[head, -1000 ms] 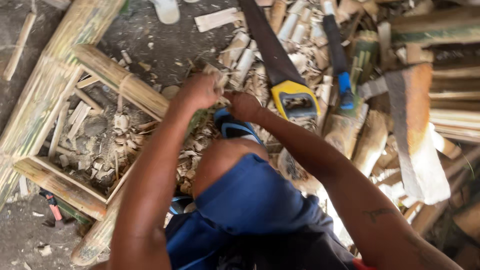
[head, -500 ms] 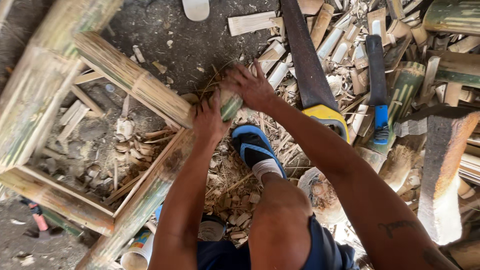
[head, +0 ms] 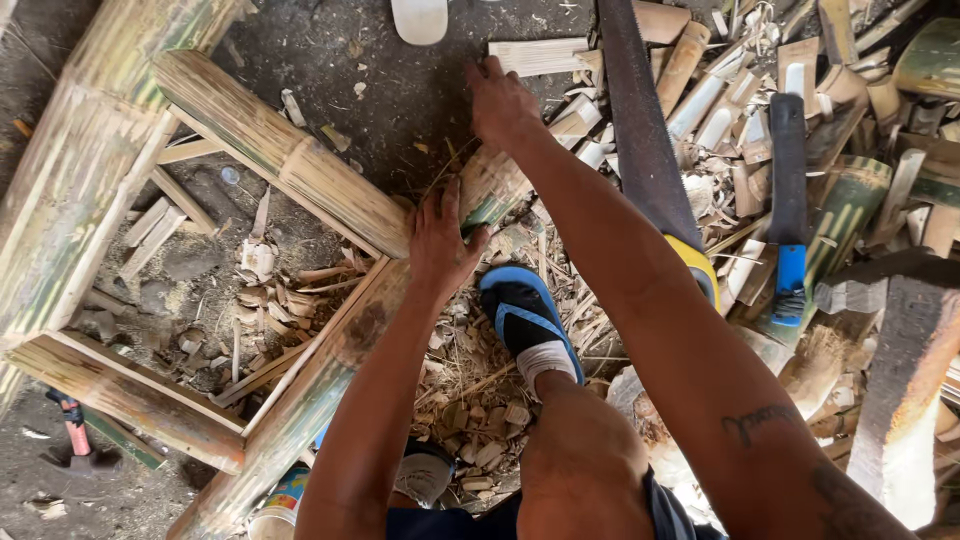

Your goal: The person assembles a bamboo frame by hammering nails into bamboo slats. They use a hammer to secure the pieces and occasionally adjust the frame's position. The person also picks up and stacks bamboo pieces from the ground.

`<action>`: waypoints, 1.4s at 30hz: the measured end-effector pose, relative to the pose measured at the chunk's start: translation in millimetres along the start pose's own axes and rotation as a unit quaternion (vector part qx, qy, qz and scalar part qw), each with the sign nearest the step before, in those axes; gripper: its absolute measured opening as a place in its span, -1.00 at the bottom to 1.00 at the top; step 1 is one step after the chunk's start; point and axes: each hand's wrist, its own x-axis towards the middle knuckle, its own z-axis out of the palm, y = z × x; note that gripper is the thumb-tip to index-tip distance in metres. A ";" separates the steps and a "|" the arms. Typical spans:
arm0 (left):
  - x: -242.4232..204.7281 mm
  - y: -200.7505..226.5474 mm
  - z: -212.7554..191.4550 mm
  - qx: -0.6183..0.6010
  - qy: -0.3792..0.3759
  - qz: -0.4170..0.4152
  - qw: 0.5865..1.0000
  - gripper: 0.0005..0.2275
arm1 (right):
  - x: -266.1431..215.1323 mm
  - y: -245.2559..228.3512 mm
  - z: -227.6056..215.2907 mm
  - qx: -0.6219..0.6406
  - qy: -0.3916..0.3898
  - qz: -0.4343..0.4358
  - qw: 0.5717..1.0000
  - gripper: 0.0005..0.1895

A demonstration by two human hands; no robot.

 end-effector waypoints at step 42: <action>-32.8 21.7 1.8 0.093 0.170 -0.022 0.981 -0.41 | -117.3 81.4 89.6 0.296 0.420 -0.239 0.824 -0.60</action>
